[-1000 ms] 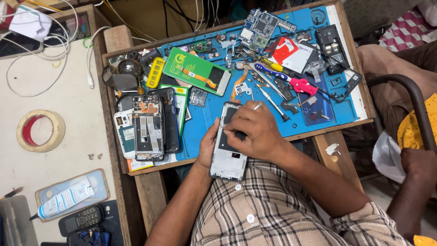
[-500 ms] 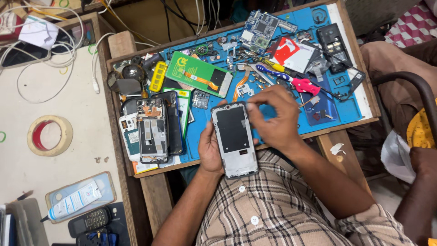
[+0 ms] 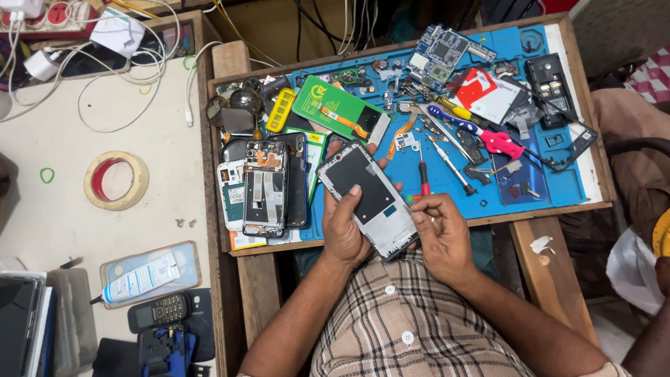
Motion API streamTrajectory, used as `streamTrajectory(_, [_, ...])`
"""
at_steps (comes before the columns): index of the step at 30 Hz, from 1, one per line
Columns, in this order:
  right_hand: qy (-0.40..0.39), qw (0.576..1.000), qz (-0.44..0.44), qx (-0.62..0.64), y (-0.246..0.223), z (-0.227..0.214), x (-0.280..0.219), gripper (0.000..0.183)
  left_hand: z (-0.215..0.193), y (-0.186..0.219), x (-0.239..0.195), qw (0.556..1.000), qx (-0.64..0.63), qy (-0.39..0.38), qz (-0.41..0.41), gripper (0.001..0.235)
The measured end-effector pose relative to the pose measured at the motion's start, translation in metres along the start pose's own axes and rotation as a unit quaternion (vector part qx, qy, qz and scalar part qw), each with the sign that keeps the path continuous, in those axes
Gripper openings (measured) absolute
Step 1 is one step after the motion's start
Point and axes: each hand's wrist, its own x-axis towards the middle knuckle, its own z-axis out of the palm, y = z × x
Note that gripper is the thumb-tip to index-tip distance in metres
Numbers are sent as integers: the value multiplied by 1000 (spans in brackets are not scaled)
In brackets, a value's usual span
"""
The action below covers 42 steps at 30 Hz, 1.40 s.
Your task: The person uses a small metal tool to scrape adhesive residue from the frame of a disassembled smartphone. They then use a toothbrush to clean the same area. The person continues to scrape and clean the frame throughout the clip.
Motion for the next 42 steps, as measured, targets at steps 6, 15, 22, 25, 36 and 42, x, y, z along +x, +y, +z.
streamTrajectory(6, [17, 999, -14, -38, 9, -9, 3, 11, -4, -3, -2, 997, 67, -30, 15, 87])
streamTrajectory(15, [-116, 990, -49, -68, 4, -80, 62, 10, -19, 10, -2, 969, -92, -124, -192, 124])
streamTrajectory(22, [-248, 958, -30, -145, -20, -97, 82, 10, -35, 5, -5, 876, -159, -197, -411, 118])
streamTrajectory(25, [-267, 946, -37, -181, -39, -91, 90, 11, -38, 4, -3, 874, -139, -224, -409, 103])
streamTrajectory(36, [-72, 865, -287, -405, -86, 6, 55, 12, -64, -16, -6, 913, -193, -123, -338, 77])
streamTrajectory(42, [-95, 856, -267, -433, -61, 47, 40, 15, -89, -31, -9, 911, -236, -81, -328, 59])
